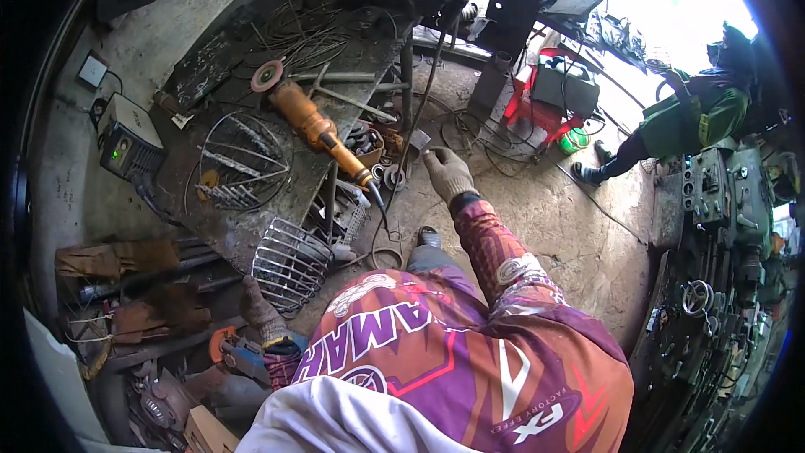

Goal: The person welds components of a curved metal cage-like structure, using a welding torch to join the metal rods and then checking the welds.

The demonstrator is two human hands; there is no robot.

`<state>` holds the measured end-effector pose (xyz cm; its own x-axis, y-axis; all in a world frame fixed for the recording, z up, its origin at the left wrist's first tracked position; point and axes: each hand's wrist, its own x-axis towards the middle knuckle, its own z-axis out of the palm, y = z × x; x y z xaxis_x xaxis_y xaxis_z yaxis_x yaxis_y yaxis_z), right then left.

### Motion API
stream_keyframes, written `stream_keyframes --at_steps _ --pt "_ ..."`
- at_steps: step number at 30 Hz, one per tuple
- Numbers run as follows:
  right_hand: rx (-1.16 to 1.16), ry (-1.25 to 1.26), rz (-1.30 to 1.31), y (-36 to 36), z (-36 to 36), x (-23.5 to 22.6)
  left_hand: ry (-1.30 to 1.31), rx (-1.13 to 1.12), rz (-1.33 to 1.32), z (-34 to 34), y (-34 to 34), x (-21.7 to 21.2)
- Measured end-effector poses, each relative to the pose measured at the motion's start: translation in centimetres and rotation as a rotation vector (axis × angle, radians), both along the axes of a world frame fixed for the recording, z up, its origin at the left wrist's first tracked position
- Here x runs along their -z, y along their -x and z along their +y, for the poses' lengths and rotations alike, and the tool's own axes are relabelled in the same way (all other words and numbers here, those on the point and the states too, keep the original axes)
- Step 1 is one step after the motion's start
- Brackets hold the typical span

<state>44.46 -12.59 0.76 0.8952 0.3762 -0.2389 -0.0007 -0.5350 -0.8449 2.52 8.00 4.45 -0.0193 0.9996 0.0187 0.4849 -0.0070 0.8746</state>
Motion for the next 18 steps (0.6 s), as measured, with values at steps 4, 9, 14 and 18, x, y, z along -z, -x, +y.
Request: stream_keyframes --at_steps 4,9,14,18 --pt "-0.181 0.06 -0.616 -7.7 2.9 0.0 -0.098 0.083 0.176 1.2 3.9 5.6" --pt "-0.424 0.19 -1.245 -28.4 4.5 2.7 -0.482 0.171 0.619 1.1 5.8 7.3" --pt "-0.287 -0.154 -0.574 -38.5 8.9 -3.2 -0.122 -0.217 -0.071 -1.6 -0.5 1.1" --pt "0.008 -0.275 -0.081 -30.0 13.1 -11.5 -0.056 -0.184 -0.075 -2.1 -0.3 0.3"
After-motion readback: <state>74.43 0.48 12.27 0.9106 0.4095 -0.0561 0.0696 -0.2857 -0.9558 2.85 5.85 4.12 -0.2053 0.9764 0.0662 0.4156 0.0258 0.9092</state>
